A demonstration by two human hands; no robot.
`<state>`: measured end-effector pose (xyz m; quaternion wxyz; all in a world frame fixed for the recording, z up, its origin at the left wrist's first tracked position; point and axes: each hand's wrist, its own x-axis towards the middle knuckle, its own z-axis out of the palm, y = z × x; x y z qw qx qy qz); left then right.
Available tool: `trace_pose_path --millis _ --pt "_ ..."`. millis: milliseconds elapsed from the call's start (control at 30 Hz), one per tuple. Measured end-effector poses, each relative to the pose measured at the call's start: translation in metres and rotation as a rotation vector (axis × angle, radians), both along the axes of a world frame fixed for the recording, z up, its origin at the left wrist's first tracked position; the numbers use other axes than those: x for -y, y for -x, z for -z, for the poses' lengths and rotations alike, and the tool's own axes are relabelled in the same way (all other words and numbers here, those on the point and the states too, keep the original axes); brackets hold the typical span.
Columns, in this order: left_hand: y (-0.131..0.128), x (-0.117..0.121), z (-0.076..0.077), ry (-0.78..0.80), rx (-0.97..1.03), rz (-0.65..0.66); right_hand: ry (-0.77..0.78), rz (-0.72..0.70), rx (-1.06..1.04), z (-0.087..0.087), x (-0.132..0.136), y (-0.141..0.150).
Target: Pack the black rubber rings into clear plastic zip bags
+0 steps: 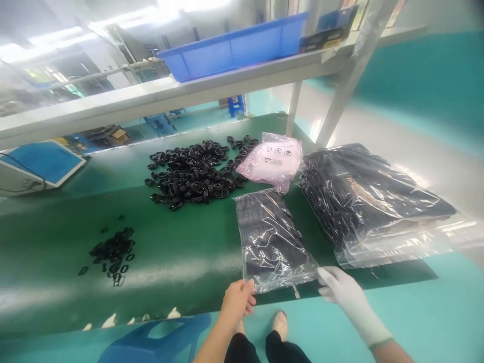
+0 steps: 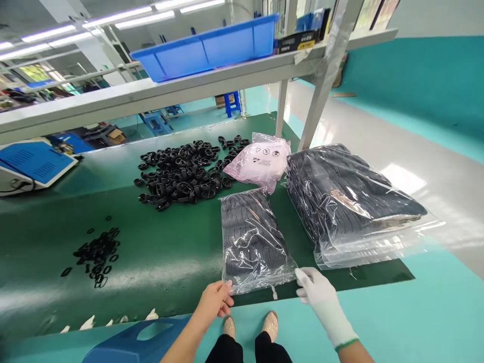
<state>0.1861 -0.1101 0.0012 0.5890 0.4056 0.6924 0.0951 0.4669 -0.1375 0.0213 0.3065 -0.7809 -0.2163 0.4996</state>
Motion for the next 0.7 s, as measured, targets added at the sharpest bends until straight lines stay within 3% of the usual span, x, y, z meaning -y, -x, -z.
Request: trace_pose_path --millis 100,300,700 --pt "-0.008 -0.004 0.004 -0.012 0.059 -0.077 -0.001 0.056 -0.256 0.005 -0.012 0.007" --pt "0.0 -0.003 -0.002 0.017 0.139 -0.219 -0.075 0.143 -0.383 0.011 -0.014 0.01" --pt "0.009 -0.004 0.006 -0.11 0.177 -0.154 -0.122 0.339 -0.369 0.026 -0.019 0.012"
